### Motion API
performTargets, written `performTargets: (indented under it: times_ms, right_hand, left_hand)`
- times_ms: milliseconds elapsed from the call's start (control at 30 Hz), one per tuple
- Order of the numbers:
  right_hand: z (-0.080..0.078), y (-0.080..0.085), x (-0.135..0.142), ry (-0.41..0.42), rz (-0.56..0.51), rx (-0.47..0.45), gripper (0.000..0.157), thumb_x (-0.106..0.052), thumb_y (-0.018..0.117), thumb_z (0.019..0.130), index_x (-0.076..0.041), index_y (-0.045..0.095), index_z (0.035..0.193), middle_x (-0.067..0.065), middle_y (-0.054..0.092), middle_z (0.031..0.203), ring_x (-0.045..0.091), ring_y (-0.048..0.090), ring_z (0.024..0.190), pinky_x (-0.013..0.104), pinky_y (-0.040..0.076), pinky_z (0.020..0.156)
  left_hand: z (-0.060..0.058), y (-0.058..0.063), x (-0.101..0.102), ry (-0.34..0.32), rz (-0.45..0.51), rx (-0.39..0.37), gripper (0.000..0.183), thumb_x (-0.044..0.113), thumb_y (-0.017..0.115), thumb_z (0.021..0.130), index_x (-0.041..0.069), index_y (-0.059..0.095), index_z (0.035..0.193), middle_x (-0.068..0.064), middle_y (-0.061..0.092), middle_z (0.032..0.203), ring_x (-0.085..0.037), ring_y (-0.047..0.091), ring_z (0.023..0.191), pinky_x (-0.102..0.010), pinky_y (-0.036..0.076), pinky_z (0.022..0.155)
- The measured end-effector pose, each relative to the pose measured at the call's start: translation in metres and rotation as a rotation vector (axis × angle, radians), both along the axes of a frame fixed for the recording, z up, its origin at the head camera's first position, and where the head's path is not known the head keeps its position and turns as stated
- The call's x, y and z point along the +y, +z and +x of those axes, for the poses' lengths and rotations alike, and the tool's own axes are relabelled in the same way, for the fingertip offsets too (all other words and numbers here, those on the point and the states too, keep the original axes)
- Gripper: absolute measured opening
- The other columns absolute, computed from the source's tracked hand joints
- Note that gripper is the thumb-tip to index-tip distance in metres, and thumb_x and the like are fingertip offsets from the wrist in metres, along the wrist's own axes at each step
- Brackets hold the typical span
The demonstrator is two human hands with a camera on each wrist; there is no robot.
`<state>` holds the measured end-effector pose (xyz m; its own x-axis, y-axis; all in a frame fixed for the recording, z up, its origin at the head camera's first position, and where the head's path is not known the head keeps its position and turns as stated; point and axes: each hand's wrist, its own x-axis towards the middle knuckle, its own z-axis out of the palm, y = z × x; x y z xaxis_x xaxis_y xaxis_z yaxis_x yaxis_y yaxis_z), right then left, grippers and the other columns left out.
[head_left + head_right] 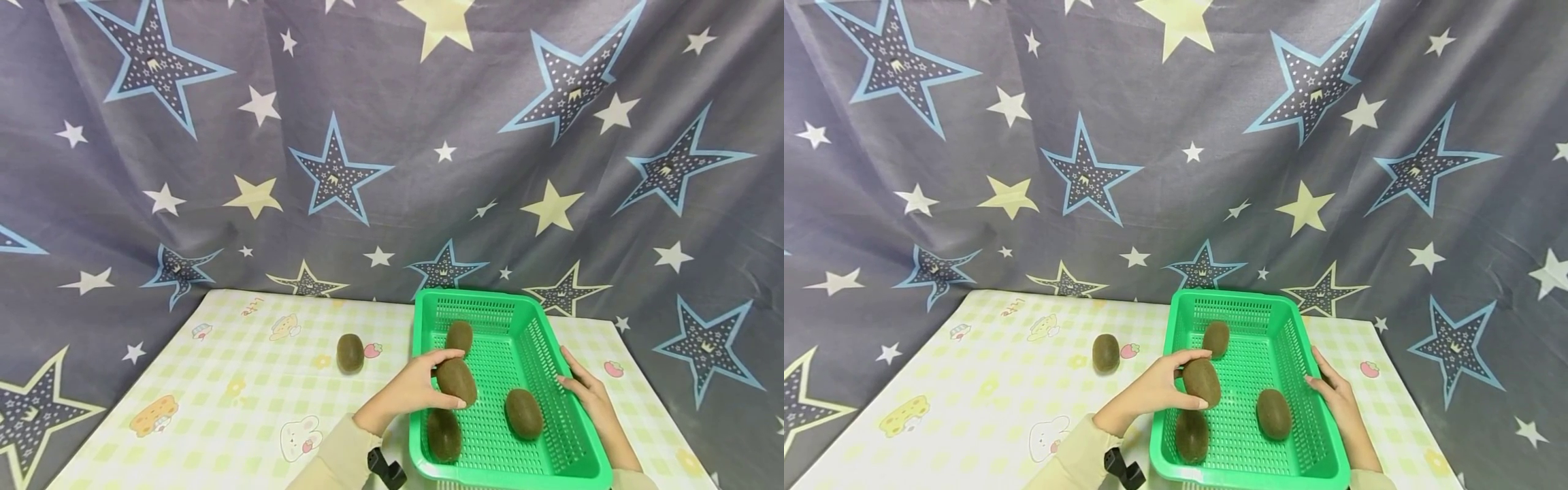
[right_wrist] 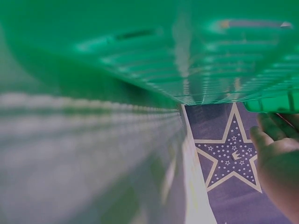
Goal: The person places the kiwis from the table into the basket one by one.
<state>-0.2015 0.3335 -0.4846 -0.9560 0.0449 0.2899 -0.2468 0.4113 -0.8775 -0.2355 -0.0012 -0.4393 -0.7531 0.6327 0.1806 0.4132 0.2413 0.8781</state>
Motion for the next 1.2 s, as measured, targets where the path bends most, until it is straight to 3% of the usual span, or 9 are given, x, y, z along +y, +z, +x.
performTargets:
  times_ms: [300, 567, 667, 867, 1200]
  right_hand:
    - [0.0, -0.001, -0.001, 0.016, -0.027, 0.01, 0.053, -0.008, 0.051, 0.095, 0.003, 0.032, 0.143, -0.039, 0.036, 0.131, -0.028, 0.03, 0.113, -0.002, 0.028, 0.09]
    - [0.0, 0.0, -0.001, 0.009, -0.022, 0.002, 0.053, -0.008, 0.052, 0.095, 0.005, 0.032, 0.142, -0.041, 0.036, 0.13, -0.029, 0.03, 0.112, -0.002, 0.027, 0.09]
    - [0.0, 0.0, 0.0, 0.008, -0.018, 0.007, 0.053, -0.009, 0.052, 0.095, 0.005, 0.032, 0.142, -0.041, 0.036, 0.13, -0.029, 0.03, 0.112, -0.003, 0.027, 0.09]
    - [0.0, -0.001, 0.0, 0.018, -0.024, 0.023, 0.053, -0.007, 0.051, 0.095, 0.006, 0.032, 0.142, -0.04, 0.036, 0.131, -0.028, 0.03, 0.114, -0.002, 0.028, 0.091]
    - [-0.001, -0.002, 0.001, 0.018, -0.039, 0.004, 0.054, -0.008, 0.052, 0.095, 0.001, 0.031, 0.144, -0.038, 0.036, 0.132, -0.028, 0.03, 0.113, -0.002, 0.028, 0.09]
  left_hand:
    - [-0.001, 0.001, 0.003, 0.011, -0.034, 0.004, 0.073, 0.027, 0.079, 0.075, 0.021, 0.046, 0.139, -0.001, 0.05, 0.135, -0.013, 0.052, 0.115, -0.027, 0.044, 0.097]
    - [-0.004, -0.002, 0.001, 0.012, 0.059, -0.021, 0.074, 0.017, 0.077, 0.077, 0.013, 0.041, 0.142, -0.006, 0.044, 0.144, -0.027, 0.044, 0.129, -0.042, 0.036, 0.108]
    - [-0.005, -0.001, -0.002, 0.015, 0.077, -0.016, 0.073, 0.015, 0.077, 0.077, 0.011, 0.042, 0.141, -0.007, 0.045, 0.144, -0.028, 0.045, 0.129, -0.042, 0.036, 0.108]
    - [-0.009, 0.001, -0.019, 0.044, 0.088, 0.03, 0.069, 0.015, 0.076, 0.078, 0.012, 0.045, 0.14, -0.007, 0.05, 0.14, -0.024, 0.049, 0.126, -0.039, 0.039, 0.105]
    - [-0.021, -0.005, -0.058, 0.108, 0.119, 0.112, 0.065, 0.01, 0.076, 0.078, 0.001, 0.047, 0.136, -0.019, 0.051, 0.136, -0.037, 0.05, 0.121, -0.05, 0.04, 0.102]
